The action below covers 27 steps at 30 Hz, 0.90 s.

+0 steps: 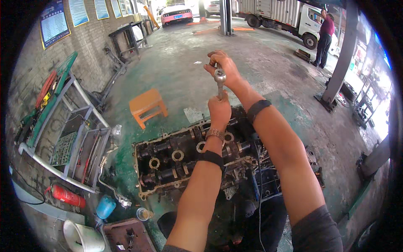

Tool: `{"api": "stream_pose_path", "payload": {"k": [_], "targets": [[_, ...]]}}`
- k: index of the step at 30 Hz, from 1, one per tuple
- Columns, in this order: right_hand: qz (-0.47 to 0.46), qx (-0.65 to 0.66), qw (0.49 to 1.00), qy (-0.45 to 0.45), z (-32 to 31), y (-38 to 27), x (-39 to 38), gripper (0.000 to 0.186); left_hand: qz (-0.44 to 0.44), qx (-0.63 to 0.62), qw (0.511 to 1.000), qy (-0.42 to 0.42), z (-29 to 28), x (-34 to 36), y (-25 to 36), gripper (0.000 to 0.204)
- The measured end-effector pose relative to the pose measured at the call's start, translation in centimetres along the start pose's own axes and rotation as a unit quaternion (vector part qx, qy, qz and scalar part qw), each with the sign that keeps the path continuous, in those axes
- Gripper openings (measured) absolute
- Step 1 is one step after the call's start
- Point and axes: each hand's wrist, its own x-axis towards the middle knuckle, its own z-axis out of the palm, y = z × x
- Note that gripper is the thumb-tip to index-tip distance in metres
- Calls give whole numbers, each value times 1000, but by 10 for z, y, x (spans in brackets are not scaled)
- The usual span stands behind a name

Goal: The person uses a ratchet wrench to tighten bolts on a disassembled engine block resting on a stand. The hands repeatedly position the wrench, apply torque, and reposition to different bolt locations across the engine surface.

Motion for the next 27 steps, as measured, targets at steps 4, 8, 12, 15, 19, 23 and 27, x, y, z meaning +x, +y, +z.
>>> {"api": "stream_pose_path", "payload": {"k": [4,8,12,15,19,23,27], "targets": [[15,-4,1000,-7,1,2,0,25,-51,-19,998,-14,-2,0,4,50],[6,-7,1000,-6,1,3,0,25,-45,-6,999,-17,-2,0,4,50],[7,-18,1000,-22,-1,2,0,24,-75,2,997,-28,-2,2,2,48],[25,-39,997,-55,-5,0,2,23,-106,-9,993,-41,-4,3,2,47],[44,-60,994,-85,-6,-4,4,25,-114,-42,992,-27,-6,4,7,48],[16,-51,997,-63,-3,-7,4,25,-9,-50,998,28,-6,13,18,50],[-18,-59,995,-79,-7,-4,5,24,-17,-73,997,-3,-9,13,28,51]]}}
